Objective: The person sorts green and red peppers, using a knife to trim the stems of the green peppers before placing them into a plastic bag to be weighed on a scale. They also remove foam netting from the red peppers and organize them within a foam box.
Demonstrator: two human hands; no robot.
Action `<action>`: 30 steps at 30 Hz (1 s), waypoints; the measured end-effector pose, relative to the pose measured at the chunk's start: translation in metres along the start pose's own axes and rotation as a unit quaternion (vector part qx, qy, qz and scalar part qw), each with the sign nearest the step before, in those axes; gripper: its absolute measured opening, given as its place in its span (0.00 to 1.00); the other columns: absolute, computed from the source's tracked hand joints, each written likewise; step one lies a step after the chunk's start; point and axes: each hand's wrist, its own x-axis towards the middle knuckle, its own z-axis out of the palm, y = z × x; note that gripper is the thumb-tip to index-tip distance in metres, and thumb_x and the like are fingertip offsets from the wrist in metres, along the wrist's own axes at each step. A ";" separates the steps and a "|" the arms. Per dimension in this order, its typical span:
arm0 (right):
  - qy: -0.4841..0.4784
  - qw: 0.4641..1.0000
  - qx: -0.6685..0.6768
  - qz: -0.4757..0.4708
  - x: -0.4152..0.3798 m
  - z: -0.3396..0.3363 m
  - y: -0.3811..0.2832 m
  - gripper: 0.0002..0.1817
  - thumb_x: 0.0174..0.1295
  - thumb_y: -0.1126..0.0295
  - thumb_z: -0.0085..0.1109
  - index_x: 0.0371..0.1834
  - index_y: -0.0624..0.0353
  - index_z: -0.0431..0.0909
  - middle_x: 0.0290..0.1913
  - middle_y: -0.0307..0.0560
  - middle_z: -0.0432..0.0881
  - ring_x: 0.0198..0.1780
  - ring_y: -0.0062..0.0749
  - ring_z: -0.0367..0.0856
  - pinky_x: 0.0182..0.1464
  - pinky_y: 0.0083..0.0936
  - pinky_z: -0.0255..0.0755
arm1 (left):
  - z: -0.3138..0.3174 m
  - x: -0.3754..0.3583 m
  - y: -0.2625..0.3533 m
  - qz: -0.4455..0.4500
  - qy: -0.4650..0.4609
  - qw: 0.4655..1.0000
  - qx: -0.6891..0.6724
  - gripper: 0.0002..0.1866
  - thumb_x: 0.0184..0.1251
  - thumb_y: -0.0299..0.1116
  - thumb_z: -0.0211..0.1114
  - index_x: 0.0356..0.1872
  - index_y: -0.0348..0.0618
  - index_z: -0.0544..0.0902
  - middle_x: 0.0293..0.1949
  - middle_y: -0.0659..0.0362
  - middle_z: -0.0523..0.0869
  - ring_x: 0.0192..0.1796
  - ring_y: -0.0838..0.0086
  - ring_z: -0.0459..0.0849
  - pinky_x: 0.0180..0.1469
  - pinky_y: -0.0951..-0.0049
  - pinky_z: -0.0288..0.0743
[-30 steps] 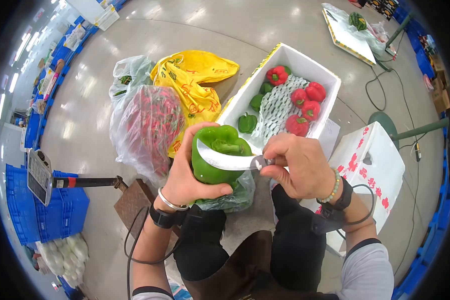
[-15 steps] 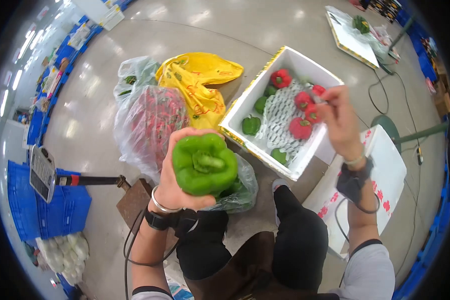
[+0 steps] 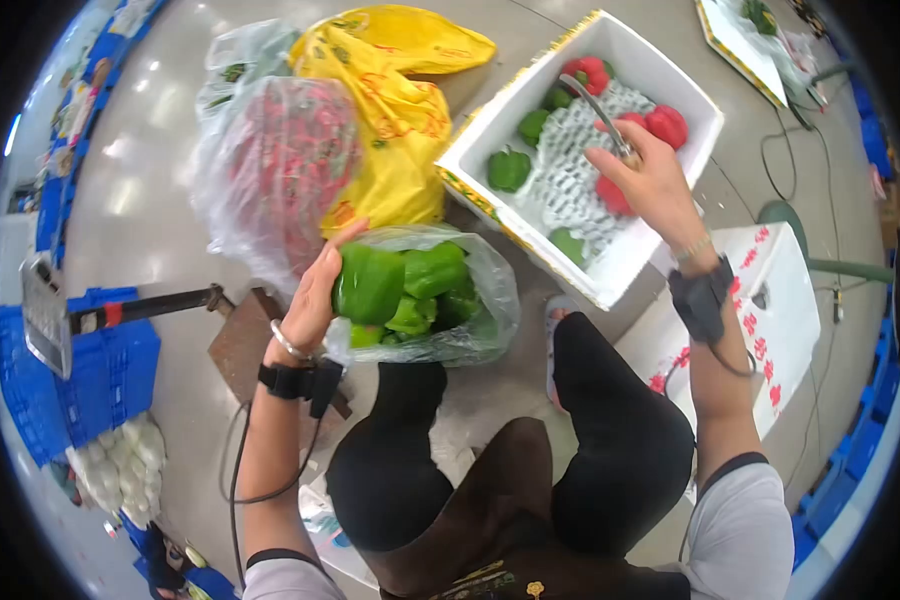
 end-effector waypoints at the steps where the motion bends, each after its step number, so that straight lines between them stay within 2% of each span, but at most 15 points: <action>1: 0.012 0.999 0.009 0.030 0.010 0.003 0.018 0.16 0.61 0.64 0.64 0.47 0.63 0.80 0.20 0.37 0.72 0.19 0.15 0.65 0.24 0.21 0.62 | -0.001 0.002 -0.007 -0.005 -0.023 0.997 0.080 0.30 0.79 0.51 0.40 0.70 0.40 0.64 0.57 0.56 0.77 0.56 0.72 0.79 0.62 0.72 0.70; 2: 0.023 0.998 0.020 0.057 0.021 0.008 0.036 0.15 0.60 0.64 0.65 0.44 0.64 0.81 0.19 0.36 0.72 0.18 0.15 0.66 0.23 0.21 0.62 | 0.002 0.002 -0.015 -0.028 -0.058 0.988 0.139 0.28 0.78 0.50 0.42 0.69 0.43 0.66 0.55 0.56 0.78 0.54 0.70 0.81 0.61 0.71 0.71; 5: -0.028 0.957 0.209 0.201 0.049 0.037 0.089 0.11 0.58 0.67 0.66 0.37 0.63 0.79 0.22 0.35 0.75 0.19 0.17 0.72 0.22 0.20 0.66 | 0.011 0.010 -0.042 -0.059 -0.130 0.920 0.365 0.23 0.76 0.47 0.47 0.66 0.51 0.70 0.51 0.53 0.78 0.50 0.61 0.81 0.56 0.67 0.74; 7: -0.078 0.927 0.286 0.231 0.068 0.068 0.120 0.09 0.57 0.69 0.66 0.37 0.61 0.79 0.26 0.38 0.79 0.22 0.20 0.76 0.24 0.19 0.70 | 0.021 0.013 -0.045 -0.080 -0.147 0.855 0.491 0.21 0.74 0.45 0.50 0.65 0.56 0.71 0.49 0.51 0.78 0.49 0.56 0.80 0.53 0.64 0.75; 9: -0.059 0.905 0.338 0.251 0.084 0.104 0.132 0.12 0.56 0.70 0.68 0.40 0.61 0.79 0.32 0.41 0.82 0.28 0.22 0.80 0.26 0.19 0.72 | 0.038 0.013 -0.030 -0.111 -0.143 0.796 0.577 0.20 0.72 0.44 0.53 0.64 0.59 0.72 0.47 0.49 0.77 0.50 0.52 0.78 0.50 0.60 0.76; 10: -0.018 0.904 0.333 0.269 0.090 0.123 0.138 0.13 0.54 0.69 0.69 0.41 0.61 0.80 0.32 0.41 0.83 0.30 0.23 0.82 0.27 0.19 0.72 | 0.036 0.008 -0.039 -0.034 -0.116 0.770 0.627 0.22 0.70 0.42 0.55 0.64 0.55 0.71 0.50 0.51 0.77 0.53 0.53 0.77 0.48 0.59 0.77; 13: 0.050 0.922 0.236 0.304 0.109 0.171 0.147 0.20 0.49 0.61 0.74 0.42 0.61 0.82 0.32 0.44 0.85 0.33 0.26 0.84 0.34 0.21 0.76 | 0.022 -0.005 -0.061 0.080 -0.002 0.799 0.595 0.23 0.69 0.41 0.57 0.64 0.51 0.71 0.52 0.51 0.77 0.52 0.54 0.78 0.48 0.60 0.77; 14: 0.046 0.955 0.106 0.271 0.115 0.184 0.156 0.26 0.47 0.54 0.73 0.43 0.62 0.82 0.33 0.51 0.86 0.36 0.37 0.86 0.40 0.29 0.78 | 0.015 -0.011 -0.074 0.073 0.032 0.806 0.586 0.25 0.63 0.38 0.62 0.62 0.51 0.72 0.53 0.56 0.78 0.53 0.57 0.78 0.48 0.61 0.77; 17: 0.075 0.975 -0.108 0.179 0.115 0.195 0.146 0.32 0.45 0.47 0.72 0.46 0.62 0.82 0.37 0.57 0.86 0.41 0.47 0.86 0.46 0.36 0.77 | 0.005 -0.026 -0.109 0.089 0.156 0.815 0.550 0.23 0.64 0.35 0.60 0.61 0.49 0.74 0.54 0.56 0.77 0.54 0.56 0.77 0.49 0.61 0.77; 18: 0.080 0.971 -0.133 0.180 0.116 0.199 0.142 0.33 0.45 0.46 0.72 0.46 0.62 0.82 0.40 0.58 0.86 0.44 0.49 0.85 0.47 0.37 0.77 | 0.011 -0.027 -0.109 0.067 0.168 0.819 0.545 0.20 0.66 0.33 0.57 0.60 0.48 0.75 0.54 0.56 0.78 0.54 0.56 0.76 0.52 0.59 0.75; 20: 0.075 0.959 -0.190 0.197 0.119 0.204 0.145 0.37 0.43 0.42 0.73 0.48 0.63 0.81 0.46 0.60 0.84 0.47 0.52 0.84 0.49 0.39 0.77 | 0.019 -0.026 -0.107 0.095 0.213 0.780 0.580 0.19 0.67 0.34 0.57 0.59 0.48 0.76 0.53 0.56 0.78 0.55 0.56 0.76 0.55 0.58 0.71; 22: 0.035 0.961 -0.181 0.205 0.120 0.198 0.139 0.39 0.45 0.42 0.72 0.49 0.68 0.78 0.48 0.64 0.83 0.49 0.52 0.83 0.51 0.39 0.77 | 0.022 -0.015 -0.098 0.151 0.228 0.733 0.623 0.16 0.67 0.35 0.58 0.54 0.48 0.80 0.51 0.57 0.79 0.55 0.58 0.76 0.61 0.56 0.64; 25: -0.008 0.958 -0.185 0.220 0.121 0.198 0.133 0.45 0.45 0.40 0.71 0.54 0.71 0.75 0.49 0.65 0.82 0.51 0.52 0.82 0.53 0.37 0.75 | 0.012 0.006 -0.095 0.131 0.209 0.722 0.646 0.13 0.66 0.36 0.60 0.50 0.48 0.81 0.49 0.58 0.80 0.53 0.61 0.76 0.62 0.58 0.62; 29: -0.030 0.965 -0.156 0.208 0.129 0.211 0.152 0.50 0.43 0.38 0.71 0.58 0.73 0.72 0.50 0.66 0.82 0.54 0.50 0.81 0.54 0.36 0.74 | -0.014 0.044 -0.098 0.131 0.286 0.735 0.600 0.09 0.69 0.36 0.58 0.41 0.46 0.83 0.41 0.57 0.83 0.47 0.63 0.80 0.56 0.60 0.64; 30: -0.035 0.967 -0.136 0.210 0.128 0.208 0.150 0.52 0.42 0.38 0.72 0.60 0.72 0.71 0.50 0.65 0.82 0.54 0.49 0.81 0.54 0.35 0.74 | -0.015 0.046 -0.096 0.124 0.278 0.734 0.608 0.09 0.70 0.36 0.57 0.38 0.44 0.82 0.39 0.57 0.84 0.46 0.62 0.80 0.53 0.61 0.64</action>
